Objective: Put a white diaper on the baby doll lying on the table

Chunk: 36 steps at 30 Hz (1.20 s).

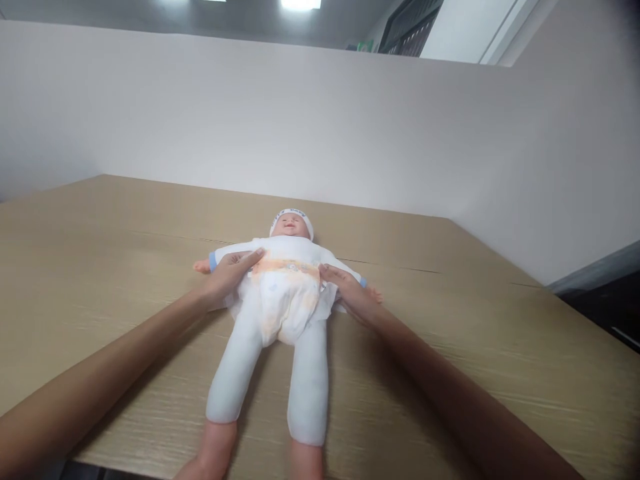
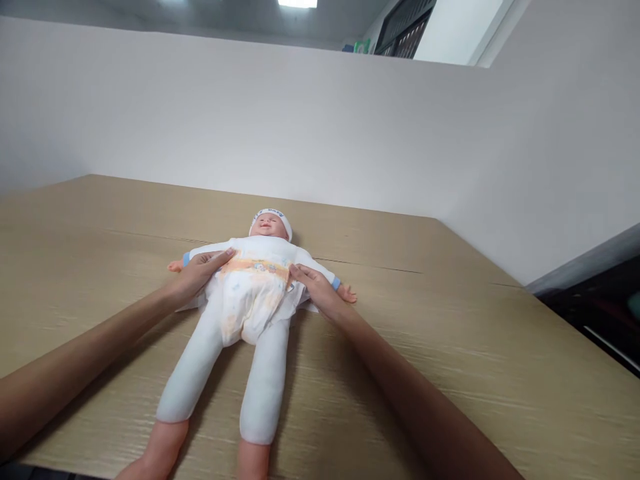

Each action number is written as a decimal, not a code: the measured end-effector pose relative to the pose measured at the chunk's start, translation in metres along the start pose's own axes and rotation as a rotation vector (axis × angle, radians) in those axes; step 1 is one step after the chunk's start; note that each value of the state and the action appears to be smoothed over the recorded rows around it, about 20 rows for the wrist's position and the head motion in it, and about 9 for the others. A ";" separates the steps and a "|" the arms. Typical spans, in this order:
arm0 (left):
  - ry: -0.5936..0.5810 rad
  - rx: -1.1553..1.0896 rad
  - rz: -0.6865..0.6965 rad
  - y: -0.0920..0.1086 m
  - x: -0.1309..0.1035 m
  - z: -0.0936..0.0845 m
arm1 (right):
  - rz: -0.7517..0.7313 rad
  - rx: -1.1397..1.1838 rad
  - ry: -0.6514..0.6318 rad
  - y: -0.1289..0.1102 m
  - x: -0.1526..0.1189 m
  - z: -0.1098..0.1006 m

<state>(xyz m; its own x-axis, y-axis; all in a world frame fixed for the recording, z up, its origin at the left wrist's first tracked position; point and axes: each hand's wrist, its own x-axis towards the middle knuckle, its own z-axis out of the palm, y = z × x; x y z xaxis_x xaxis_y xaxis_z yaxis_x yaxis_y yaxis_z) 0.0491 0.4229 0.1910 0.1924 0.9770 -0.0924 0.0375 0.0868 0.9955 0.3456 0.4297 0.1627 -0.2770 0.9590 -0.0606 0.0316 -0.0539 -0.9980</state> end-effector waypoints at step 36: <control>-0.284 1.158 0.725 0.049 0.001 0.084 | 0.124 -0.901 -0.002 -0.010 -0.060 -0.020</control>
<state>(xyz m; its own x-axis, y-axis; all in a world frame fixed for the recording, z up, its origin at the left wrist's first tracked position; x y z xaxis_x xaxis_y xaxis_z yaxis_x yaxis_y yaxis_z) 0.1334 0.4113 0.2379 0.7029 0.6493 0.2906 0.5980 -0.7606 0.2528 0.3813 0.3782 0.1771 -0.2236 0.9602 -0.1676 0.7997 0.0824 -0.5947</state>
